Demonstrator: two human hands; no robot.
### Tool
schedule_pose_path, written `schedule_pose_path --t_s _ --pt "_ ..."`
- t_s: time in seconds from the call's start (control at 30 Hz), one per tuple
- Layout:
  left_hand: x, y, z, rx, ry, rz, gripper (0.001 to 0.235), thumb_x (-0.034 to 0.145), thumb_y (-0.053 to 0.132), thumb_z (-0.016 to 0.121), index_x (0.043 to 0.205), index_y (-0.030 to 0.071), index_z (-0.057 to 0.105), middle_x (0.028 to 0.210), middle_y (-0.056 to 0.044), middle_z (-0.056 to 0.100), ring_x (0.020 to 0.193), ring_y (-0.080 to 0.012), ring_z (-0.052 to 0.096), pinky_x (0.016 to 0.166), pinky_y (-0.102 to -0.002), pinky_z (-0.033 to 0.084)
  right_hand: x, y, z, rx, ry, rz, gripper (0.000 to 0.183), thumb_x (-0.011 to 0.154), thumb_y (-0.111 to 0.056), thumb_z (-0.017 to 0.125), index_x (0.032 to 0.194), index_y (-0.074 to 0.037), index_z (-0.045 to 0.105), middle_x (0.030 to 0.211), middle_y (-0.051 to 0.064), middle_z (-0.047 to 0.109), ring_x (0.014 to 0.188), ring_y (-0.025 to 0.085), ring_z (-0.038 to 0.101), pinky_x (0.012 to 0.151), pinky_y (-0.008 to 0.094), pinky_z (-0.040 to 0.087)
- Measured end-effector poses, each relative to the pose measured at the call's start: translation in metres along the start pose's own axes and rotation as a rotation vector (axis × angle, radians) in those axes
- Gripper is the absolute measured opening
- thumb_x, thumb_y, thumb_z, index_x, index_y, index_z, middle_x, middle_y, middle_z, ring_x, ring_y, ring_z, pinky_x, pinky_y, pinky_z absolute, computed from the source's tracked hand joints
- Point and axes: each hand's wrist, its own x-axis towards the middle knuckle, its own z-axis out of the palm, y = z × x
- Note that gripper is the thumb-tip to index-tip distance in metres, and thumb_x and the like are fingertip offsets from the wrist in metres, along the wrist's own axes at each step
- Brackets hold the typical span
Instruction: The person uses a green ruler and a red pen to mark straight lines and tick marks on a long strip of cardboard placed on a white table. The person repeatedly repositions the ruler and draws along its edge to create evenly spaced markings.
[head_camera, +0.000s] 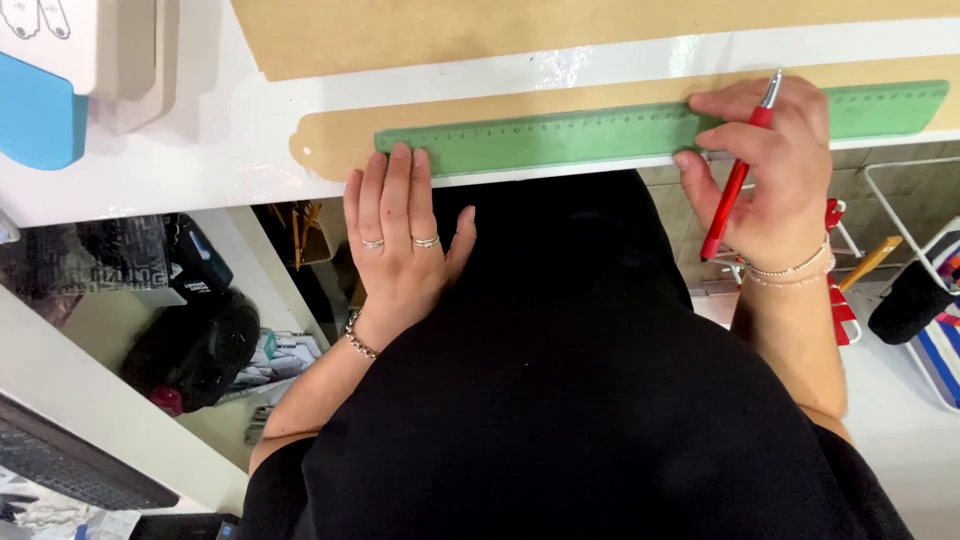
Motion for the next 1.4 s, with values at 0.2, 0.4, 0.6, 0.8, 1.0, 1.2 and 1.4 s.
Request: schedule_pose_path --t_s 0.2,0.4,0.6,0.8,1.0,1.2,1.4 --pt "-0.002 0.002 0.001 0.056 -0.050 0.059 0.059 0.107 0.041 0.045 0.131 -0.010 0.062 0.134 -0.023 0.054 0.122 -0.0372 0.059 0.109 -0.043 0.053 -0.007 0.002 0.002 -0.050 -0.028 0.026 0.014 0.105 -0.002 0.073 0.108 0.003 0.061 0.123 0.025 0.071 0.117 0.045 0.063 0.110 0.054 0.039" --pt "0.013 0.005 0.000 0.200 0.141 0.040 0.029 0.105 0.033 0.056 0.134 0.030 0.058 0.119 -0.016 0.064 0.104 -0.0273 0.069 0.091 -0.037 0.064 -0.011 0.004 0.007 -0.081 -0.032 -0.008 0.014 0.110 -0.001 0.070 0.110 0.007 0.059 0.124 0.030 0.070 0.117 0.050 0.062 0.111 0.054 0.039" --pt "0.013 0.005 -0.001 0.230 0.101 0.052 0.035 0.106 0.015 0.050 0.138 0.028 0.056 0.119 -0.015 0.065 0.107 -0.0270 0.067 0.095 -0.038 0.060 0.000 -0.009 0.001 -0.072 -0.058 -0.049 0.014 0.110 0.007 0.069 0.118 0.010 0.057 0.126 0.034 0.067 0.120 0.055 0.061 0.111 0.058 0.039" --pt "0.018 0.000 -0.005 0.133 0.083 0.174 0.034 0.106 0.006 0.042 0.134 0.010 0.061 0.127 -0.008 0.061 0.113 -0.0230 0.063 0.098 -0.034 0.059 0.013 -0.025 0.019 -0.050 0.114 -0.053 0.053 0.119 -0.031 0.034 0.135 0.012 0.059 0.100 0.026 0.067 0.103 0.042 0.048 0.097 0.052 0.041" --pt "0.019 -0.004 -0.007 0.122 0.079 0.222 0.029 0.106 0.003 0.054 0.134 0.007 0.059 0.128 -0.011 0.060 0.116 -0.0246 0.061 0.099 -0.034 0.060 0.084 -0.069 0.062 0.520 0.045 0.059 0.031 0.116 -0.009 0.043 0.118 0.013 0.065 0.088 0.020 0.067 0.071 0.024 0.067 0.074 0.032 0.052" --pt "0.019 -0.007 -0.008 0.123 0.101 0.216 0.027 0.107 0.008 0.059 0.134 0.008 0.061 0.126 -0.009 0.062 0.114 -0.0231 0.062 0.099 -0.034 0.059 0.101 -0.073 0.083 0.586 -0.052 0.324 0.016 0.113 -0.003 0.059 0.105 0.004 0.046 0.085 0.016 0.065 0.078 0.020 0.067 0.065 0.025 0.045" --pt "0.019 -0.009 -0.007 0.079 0.099 0.204 0.026 0.107 0.009 0.060 0.133 0.009 0.061 0.127 -0.008 0.061 0.114 -0.0220 0.062 0.101 -0.034 0.058 0.095 -0.068 0.091 0.438 -0.027 0.366 0.016 0.110 -0.001 0.067 0.102 0.002 0.053 0.088 0.008 0.055 0.067 0.014 0.049 0.061 0.025 0.038"
